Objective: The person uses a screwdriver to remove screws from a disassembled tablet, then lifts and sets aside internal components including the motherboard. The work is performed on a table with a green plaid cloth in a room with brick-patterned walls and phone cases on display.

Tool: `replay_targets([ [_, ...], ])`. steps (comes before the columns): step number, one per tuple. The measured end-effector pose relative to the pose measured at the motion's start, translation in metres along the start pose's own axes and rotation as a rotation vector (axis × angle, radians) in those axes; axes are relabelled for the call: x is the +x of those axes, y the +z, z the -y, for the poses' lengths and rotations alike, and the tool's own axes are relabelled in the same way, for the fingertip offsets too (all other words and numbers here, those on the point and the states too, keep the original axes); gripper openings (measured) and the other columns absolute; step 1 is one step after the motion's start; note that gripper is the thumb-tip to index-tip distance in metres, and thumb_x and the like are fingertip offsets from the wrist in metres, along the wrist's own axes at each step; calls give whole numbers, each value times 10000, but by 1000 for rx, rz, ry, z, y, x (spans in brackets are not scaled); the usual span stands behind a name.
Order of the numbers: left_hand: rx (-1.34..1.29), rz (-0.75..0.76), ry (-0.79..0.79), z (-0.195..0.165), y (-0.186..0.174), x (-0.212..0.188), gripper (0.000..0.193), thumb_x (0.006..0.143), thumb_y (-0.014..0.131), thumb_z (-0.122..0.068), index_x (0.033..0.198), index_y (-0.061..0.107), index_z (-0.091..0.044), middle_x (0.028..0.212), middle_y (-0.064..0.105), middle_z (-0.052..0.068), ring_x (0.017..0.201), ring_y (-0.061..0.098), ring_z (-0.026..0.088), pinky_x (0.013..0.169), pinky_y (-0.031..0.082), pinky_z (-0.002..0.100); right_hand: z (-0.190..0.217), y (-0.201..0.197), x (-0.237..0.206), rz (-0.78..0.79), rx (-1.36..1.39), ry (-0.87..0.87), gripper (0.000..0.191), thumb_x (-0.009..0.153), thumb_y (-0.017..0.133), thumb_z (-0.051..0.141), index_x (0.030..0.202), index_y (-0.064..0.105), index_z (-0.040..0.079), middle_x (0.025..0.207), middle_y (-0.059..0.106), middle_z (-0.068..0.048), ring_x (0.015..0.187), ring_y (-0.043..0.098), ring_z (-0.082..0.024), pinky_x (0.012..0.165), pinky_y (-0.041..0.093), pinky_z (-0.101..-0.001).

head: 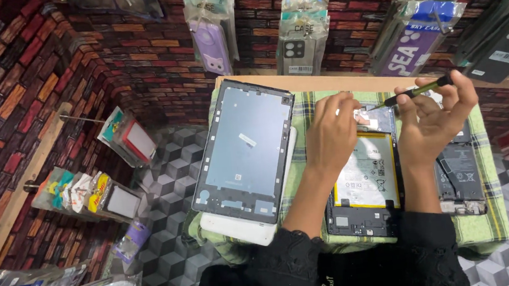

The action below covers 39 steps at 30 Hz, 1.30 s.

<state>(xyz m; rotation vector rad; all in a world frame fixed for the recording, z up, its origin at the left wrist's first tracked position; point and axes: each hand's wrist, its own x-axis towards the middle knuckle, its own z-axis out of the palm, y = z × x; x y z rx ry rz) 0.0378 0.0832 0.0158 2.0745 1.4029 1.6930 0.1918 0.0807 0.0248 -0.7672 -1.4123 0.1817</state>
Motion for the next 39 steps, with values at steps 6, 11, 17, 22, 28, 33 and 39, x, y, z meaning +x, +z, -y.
replay_targets([
  [6,113,87,-2,11,4,-1,186,895,747,-183,1047,753,-76,1174,689,43,1183,591,232,996,523,377,3,-2,4,51,-61,0,667,1028,695,-259,1524,385,63,1197,570,-116,1137,713,-231,969,662,-296],
  [11,103,111,-3,11,3,-3,173,868,765,-166,1013,793,-75,1147,723,16,1168,612,210,967,522,368,3,-2,3,56,-63,37,649,1014,711,-247,1504,403,45,1178,583,-111,1113,719,-229,919,647,-290],
  [17,103,95,-3,10,2,-1,161,857,776,-137,1007,801,-81,1136,736,14,1159,624,208,976,535,360,3,-2,0,101,-15,-6,626,1016,706,-235,1491,405,41,1201,538,-113,1144,713,-262,954,675,-335],
  [22,86,101,-18,8,-1,-1,171,835,781,-133,996,798,-78,1122,735,27,1139,624,225,963,532,366,3,-3,-1,160,-24,-13,668,976,711,-228,1515,420,39,1183,592,-139,1053,738,-275,897,656,-327],
  [28,89,101,-13,7,-4,0,167,843,778,-135,999,793,-78,1129,727,28,1148,623,229,979,525,367,4,-1,-2,152,-17,-20,654,968,716,-238,1497,440,29,1185,577,-158,1060,744,-294,898,656,-332],
  [33,93,120,-21,6,-4,1,168,851,772,-146,1006,790,-85,1133,723,22,1154,620,232,980,520,373,5,-2,-1,187,-4,-29,647,961,715,-232,1482,436,32,1155,624,-159,1044,746,-284,896,649,-323],
  [39,72,113,-21,7,-6,-2,164,866,759,-138,1017,788,-81,1142,722,23,1155,617,232,985,521,375,1,-5,-4,210,57,17,579,967,738,-172,1418,460,62,1249,606,-138,1187,666,-219,961,557,-288],
])
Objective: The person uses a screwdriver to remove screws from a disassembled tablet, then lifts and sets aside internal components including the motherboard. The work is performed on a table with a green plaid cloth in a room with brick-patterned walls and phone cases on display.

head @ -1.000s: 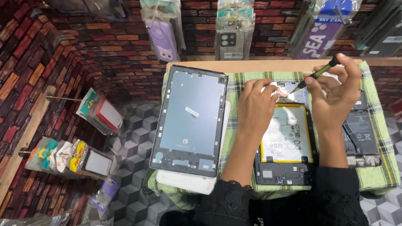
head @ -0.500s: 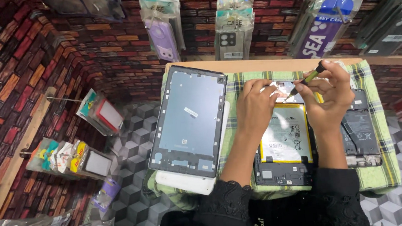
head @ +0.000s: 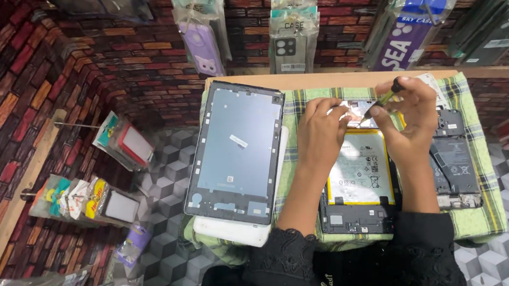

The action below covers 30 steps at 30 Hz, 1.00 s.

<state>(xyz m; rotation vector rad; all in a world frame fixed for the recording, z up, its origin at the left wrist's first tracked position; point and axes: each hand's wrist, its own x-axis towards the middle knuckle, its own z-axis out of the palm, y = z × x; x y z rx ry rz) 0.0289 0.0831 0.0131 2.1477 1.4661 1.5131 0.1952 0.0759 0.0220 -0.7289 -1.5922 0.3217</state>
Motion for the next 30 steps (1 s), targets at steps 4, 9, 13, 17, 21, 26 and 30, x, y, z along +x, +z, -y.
replay_targets([
  [4,9,-8,7,1,2,1,157,872,762,-139,1015,786,-80,1141,720,27,1149,618,234,979,525,375,-3,-4,3,-59,-85,-16,552,938,769,-153,1373,528,86,1195,600,-103,1070,631,-161,952,503,-291],
  [9,10,-21,-3,1,3,1,145,860,763,-138,993,790,-86,1130,729,20,1139,625,227,965,536,366,9,-3,4,-37,203,32,389,1043,667,-80,1328,475,102,1182,583,-50,1091,627,-148,1018,510,-289],
  [13,11,-20,10,2,2,1,148,856,771,-132,993,791,-80,1127,727,28,1136,625,230,960,532,370,17,4,9,-16,-82,-83,555,918,684,-156,1347,415,69,1304,548,-125,1256,576,-234,1084,468,-328],
  [17,13,-13,-1,1,2,1,171,843,772,-139,1004,791,-82,1119,729,20,1129,626,224,965,535,367,22,6,11,-39,0,-14,550,939,696,-140,1357,434,102,1251,548,-101,1115,603,-184,1023,505,-314],
  [21,10,-17,-1,1,2,1,165,845,773,-135,998,792,-78,1124,729,23,1130,626,225,964,533,369,21,5,10,-39,102,-16,535,940,611,-160,1366,403,87,1315,554,-109,1202,591,-205,1107,493,-338],
  [26,16,-22,12,1,2,1,159,850,776,-124,999,790,-70,1126,724,31,1131,624,234,967,530,373,20,4,11,-37,-124,-51,544,930,701,-166,1345,433,61,1265,524,-140,1169,591,-242,1013,504,-333],
  [30,4,-23,4,1,3,1,152,853,770,-122,995,789,-71,1130,730,24,1134,626,230,975,530,374,24,5,10,-75,227,68,432,964,587,-123,1301,430,98,1261,570,-92,1191,637,-195,1100,545,-336],
])
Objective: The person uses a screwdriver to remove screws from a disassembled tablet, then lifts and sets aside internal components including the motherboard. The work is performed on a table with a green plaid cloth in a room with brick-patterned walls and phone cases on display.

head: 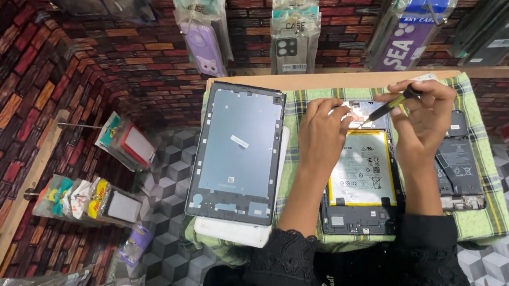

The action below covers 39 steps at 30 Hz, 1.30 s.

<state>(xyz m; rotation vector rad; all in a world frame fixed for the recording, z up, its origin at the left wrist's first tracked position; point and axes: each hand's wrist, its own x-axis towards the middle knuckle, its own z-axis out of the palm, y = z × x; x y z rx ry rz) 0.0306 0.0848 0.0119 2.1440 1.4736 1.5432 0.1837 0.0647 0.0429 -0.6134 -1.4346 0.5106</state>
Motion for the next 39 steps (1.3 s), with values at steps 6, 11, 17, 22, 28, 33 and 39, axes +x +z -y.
replay_targets([
  [6,0,0,0,0,1,1,156,848,778,-129,994,787,-73,1128,727,30,1134,621,234,969,528,377,3,3,6,19,-297,-159,523,949,729,-160,1345,461,54,1238,517,-118,1136,602,-207,1000,513,-316],
  [11,12,-11,-8,0,2,0,152,856,770,-133,999,792,-88,1138,732,19,1148,627,221,979,532,366,4,4,2,-16,-59,-25,425,916,596,-89,1257,437,108,1201,547,-91,1113,638,-189,1044,543,-323],
  [17,14,3,-3,1,2,1,155,856,770,-139,1000,789,-87,1130,728,23,1143,623,225,977,530,373,-3,-1,1,41,-190,-127,484,966,671,-147,1332,445,74,1246,523,-112,1114,618,-193,1015,536,-320],
  [22,5,2,1,1,0,0,146,862,761,-129,997,786,-80,1131,728,27,1142,626,232,976,528,375,-5,-2,0,60,-289,-198,527,940,567,-220,1360,397,49,1281,545,-174,1233,584,-265,1124,483,-398],
  [28,6,1,6,1,-1,-1,149,864,766,-126,1003,784,-75,1130,725,31,1140,626,237,976,529,377,-6,0,-3,65,-96,-19,522,1040,553,-165,1444,350,96,1327,570,-166,1202,694,-247,1064,561,-385],
  [33,17,11,0,1,0,0,162,854,772,-133,1006,787,-78,1130,726,28,1139,625,233,976,528,376,-7,-1,-2,118,-210,-175,578,975,656,-149,1396,355,107,1289,581,-206,1137,665,-274,1056,559,-397],
  [39,15,16,-4,3,-1,-2,175,845,777,-137,1009,792,-78,1133,729,31,1136,624,231,971,530,372,-8,-1,-4,110,-294,-162,558,1022,650,-175,1403,341,90,1148,653,-209,1059,727,-275,897,635,-356],
])
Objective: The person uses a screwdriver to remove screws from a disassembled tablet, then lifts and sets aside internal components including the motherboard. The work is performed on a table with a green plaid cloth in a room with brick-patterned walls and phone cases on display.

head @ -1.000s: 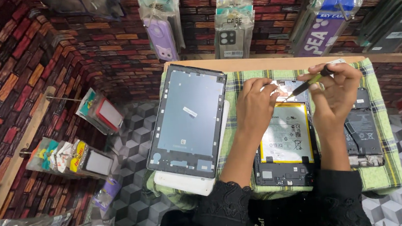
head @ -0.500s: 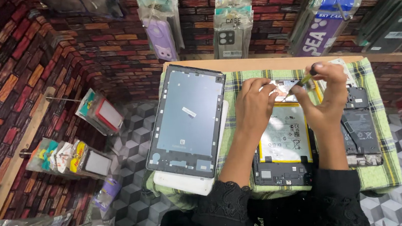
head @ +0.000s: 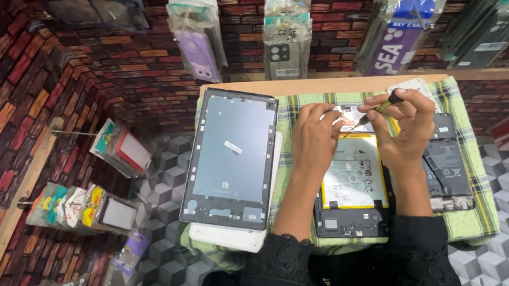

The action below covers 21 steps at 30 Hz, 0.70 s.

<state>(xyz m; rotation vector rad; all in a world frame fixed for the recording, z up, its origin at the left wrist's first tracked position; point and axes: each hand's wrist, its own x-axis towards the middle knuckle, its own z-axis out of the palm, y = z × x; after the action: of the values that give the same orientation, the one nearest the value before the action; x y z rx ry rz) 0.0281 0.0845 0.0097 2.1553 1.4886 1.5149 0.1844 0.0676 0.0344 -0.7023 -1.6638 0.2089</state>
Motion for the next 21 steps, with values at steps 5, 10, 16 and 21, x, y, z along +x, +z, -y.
replay_targets([
  [5,-21,12,18,0,0,1,132,873,776,-206,961,811,-115,1108,739,-3,1134,634,202,942,540,358,-6,-1,-5,-109,81,-36,556,1073,642,-166,1431,326,120,1121,638,-186,1030,709,-257,934,641,-371],
  [10,-54,13,63,-1,-4,1,136,862,767,-246,943,820,-150,1110,745,-32,1126,628,191,930,518,371,-12,-2,-10,-196,83,-11,531,1142,631,-153,1446,303,132,1169,606,-175,1054,661,-246,995,647,-378],
  [16,-68,27,109,-1,-3,0,130,853,769,-248,925,815,-150,1078,751,-44,1119,623,195,937,493,392,-9,-3,-13,-248,252,45,541,1174,633,-116,1482,281,156,1162,612,-156,1017,690,-232,945,584,-325],
  [21,-73,9,100,0,2,-1,126,885,760,-240,938,806,-136,1042,743,-40,1076,638,195,921,491,387,-10,-2,-14,-297,265,44,538,1191,640,-108,1488,279,160,1183,604,-152,1027,680,-232,947,574,-317],
])
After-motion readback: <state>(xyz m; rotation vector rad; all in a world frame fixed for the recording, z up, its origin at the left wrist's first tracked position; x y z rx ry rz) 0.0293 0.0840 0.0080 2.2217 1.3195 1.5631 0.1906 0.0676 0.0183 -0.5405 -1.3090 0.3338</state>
